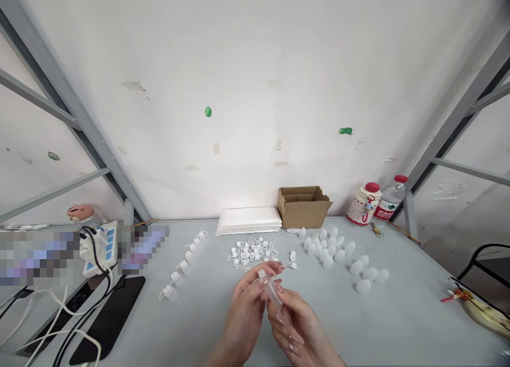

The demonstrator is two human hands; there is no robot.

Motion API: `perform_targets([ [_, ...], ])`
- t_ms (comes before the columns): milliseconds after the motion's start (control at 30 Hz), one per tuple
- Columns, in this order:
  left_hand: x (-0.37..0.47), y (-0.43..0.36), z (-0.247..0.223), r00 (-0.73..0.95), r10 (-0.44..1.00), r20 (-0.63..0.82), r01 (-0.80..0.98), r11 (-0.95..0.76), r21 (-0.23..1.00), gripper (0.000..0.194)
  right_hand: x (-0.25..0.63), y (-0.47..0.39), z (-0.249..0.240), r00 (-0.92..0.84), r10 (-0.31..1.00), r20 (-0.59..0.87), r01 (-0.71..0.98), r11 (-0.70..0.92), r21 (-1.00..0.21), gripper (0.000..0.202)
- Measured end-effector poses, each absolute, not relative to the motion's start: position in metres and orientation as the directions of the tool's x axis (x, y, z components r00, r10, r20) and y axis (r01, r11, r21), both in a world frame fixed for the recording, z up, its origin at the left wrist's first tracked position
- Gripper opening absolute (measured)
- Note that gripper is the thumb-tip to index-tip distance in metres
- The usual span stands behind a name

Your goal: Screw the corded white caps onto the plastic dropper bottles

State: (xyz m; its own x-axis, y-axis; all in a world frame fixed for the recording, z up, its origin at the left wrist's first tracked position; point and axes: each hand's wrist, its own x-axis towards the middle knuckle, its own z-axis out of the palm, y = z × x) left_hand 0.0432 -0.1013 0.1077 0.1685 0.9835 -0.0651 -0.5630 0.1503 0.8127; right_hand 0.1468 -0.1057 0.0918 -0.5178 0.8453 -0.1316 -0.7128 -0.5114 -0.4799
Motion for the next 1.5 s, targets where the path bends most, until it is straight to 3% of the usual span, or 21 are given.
perform_targets([
  [133, 0.044, -0.102, 0.109, 0.125, 0.992, -0.013, -0.432, 0.066, 0.900, 0.013, 0.147, -0.107, 0.090, -0.482, 0.864, -0.144, -0.740, -0.489, -0.462, 0.024],
  [300, 0.046, -0.104, 0.104, 0.163, 0.986, 0.023, -0.324, 0.031, 0.945, 0.027, 0.147, -0.106, 0.089, -0.441, 0.897, -0.040, -0.747, -0.392, -0.537, 0.030],
  [600, 0.039, -0.101, 0.110, 0.137, 0.990, -0.014, -0.368, 0.064, 0.928, 0.035, 0.151, -0.106, 0.098, -0.403, 0.915, -0.013, -0.647, -0.295, -0.703, 0.033],
  [733, 0.040, -0.099, 0.110, 0.087, 0.996, 0.006, -0.462, 0.035, 0.886, 0.024, 0.148, -0.109, 0.098, -0.395, 0.918, -0.034, -0.625, -0.296, -0.722, 0.031],
  [1000, 0.043, -0.100, 0.105, 0.072, 0.997, 0.006, -0.442, 0.026, 0.897, 0.020, 0.149, -0.108, 0.094, -0.460, 0.887, -0.039, -0.662, -0.371, -0.651, 0.038],
  [1367, 0.031, -0.099, 0.104, 0.138, 0.984, 0.113, -0.272, -0.072, 0.960, 0.022, 0.151, -0.103, 0.085, -0.616, 0.787, -0.024, -0.703, -0.563, -0.435, 0.023],
  [1500, 0.026, -0.098, 0.107, 0.147, 0.985, 0.092, -0.286, -0.047, 0.957, 0.026, 0.149, -0.101, 0.081, -0.679, 0.734, -0.015, -0.649, -0.609, -0.456, 0.030],
])
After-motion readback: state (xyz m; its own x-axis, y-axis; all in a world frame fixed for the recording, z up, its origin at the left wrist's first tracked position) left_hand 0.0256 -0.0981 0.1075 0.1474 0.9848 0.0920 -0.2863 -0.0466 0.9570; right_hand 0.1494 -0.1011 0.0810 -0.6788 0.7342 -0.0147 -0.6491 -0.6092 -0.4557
